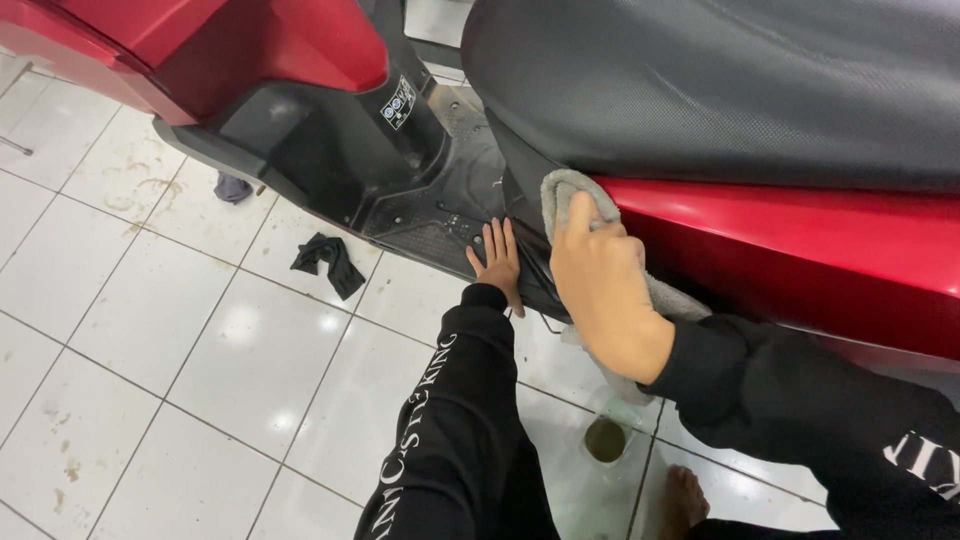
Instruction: The person wipes the red side panel of a scooter with a gray cloth. They hold the scooter's black floorboard with their left hand while scrubbing the bodywork with their right hand.
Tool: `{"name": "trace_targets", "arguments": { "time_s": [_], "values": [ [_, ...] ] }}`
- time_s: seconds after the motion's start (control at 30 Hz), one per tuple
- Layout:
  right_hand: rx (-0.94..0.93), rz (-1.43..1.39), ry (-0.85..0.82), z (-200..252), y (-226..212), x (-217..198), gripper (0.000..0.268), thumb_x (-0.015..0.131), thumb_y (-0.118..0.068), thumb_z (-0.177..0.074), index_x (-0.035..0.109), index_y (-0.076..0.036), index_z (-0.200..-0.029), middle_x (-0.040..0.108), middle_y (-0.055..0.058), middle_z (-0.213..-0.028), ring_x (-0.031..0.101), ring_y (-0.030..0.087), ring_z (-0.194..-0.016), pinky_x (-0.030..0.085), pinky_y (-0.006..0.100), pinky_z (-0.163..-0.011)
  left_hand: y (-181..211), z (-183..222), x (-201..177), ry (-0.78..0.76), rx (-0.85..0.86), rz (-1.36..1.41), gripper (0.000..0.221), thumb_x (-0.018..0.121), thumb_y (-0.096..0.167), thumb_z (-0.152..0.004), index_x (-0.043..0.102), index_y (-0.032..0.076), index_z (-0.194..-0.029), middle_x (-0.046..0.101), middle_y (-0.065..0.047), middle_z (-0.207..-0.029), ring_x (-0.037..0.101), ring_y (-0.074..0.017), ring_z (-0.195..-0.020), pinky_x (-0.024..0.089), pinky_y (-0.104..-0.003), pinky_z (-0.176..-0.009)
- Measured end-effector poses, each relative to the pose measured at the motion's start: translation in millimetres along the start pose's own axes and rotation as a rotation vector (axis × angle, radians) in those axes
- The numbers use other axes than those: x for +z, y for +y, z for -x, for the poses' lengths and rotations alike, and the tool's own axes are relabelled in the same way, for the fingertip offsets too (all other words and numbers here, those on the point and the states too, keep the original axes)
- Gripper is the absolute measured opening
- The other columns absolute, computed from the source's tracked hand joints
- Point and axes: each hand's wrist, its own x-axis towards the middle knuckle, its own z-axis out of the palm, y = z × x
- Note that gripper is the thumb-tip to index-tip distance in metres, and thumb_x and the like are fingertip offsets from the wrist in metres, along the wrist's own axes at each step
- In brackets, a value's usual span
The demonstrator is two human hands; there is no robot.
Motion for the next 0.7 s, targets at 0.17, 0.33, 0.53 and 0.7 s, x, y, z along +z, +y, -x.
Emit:
{"name": "trace_targets", "arguments": {
  "time_s": [0.17,0.33,0.53,0.7],
  "values": [
    [0.077,-0.181,-0.019,20,6,-7,0.021,0.066,-0.035,-0.095,0.060,-0.015,-0.098,0.045,-0.001,-0.086,0.048,0.006,-0.044,0.039,0.025,-0.037,-3,-10,10,0.018,0.000,-0.019,0.186,0.106,0.026,-0.033,-0.029,0.002,-0.158,-0.024,-0.029,-0.165,-0.021,-0.0467,-0.153,-0.002,-0.079,-0.113],
    [0.285,-0.756,-0.122,33,-9,-6,0.051,0.052,-0.040,-0.105,0.057,-0.003,-0.140,0.053,0.016,-0.112,0.069,0.019,-0.052,0.059,0.042,-0.046,1,-6,1,-0.006,-0.015,0.003,0.184,0.107,0.025,-0.036,-0.029,0.002,-0.158,-0.025,-0.029,-0.165,-0.022,-0.0461,-0.153,-0.003,-0.078,-0.113],
    [0.623,-1.126,0.042,37,-59,26,0.058,0.059,-0.040,-0.105,0.057,0.008,-0.138,0.056,0.036,-0.122,0.073,0.035,-0.059,0.059,0.041,-0.046,-3,0,-5,0.010,0.047,0.030,0.181,0.106,0.026,-0.038,-0.025,-0.004,-0.159,-0.021,-0.035,-0.164,-0.021,-0.0507,-0.151,-0.001,-0.081,-0.110],
    [0.599,-1.102,0.078,24,-81,33,0.057,0.059,-0.042,-0.104,0.059,0.005,-0.136,0.057,0.037,-0.126,0.074,0.038,-0.065,0.061,0.046,-0.051,-28,-64,77,0.173,0.031,-0.013,0.138,0.082,0.000,-0.070,-0.021,0.002,-0.162,-0.014,-0.029,-0.168,-0.015,-0.0464,-0.155,0.000,-0.080,-0.113]
  ]
}}
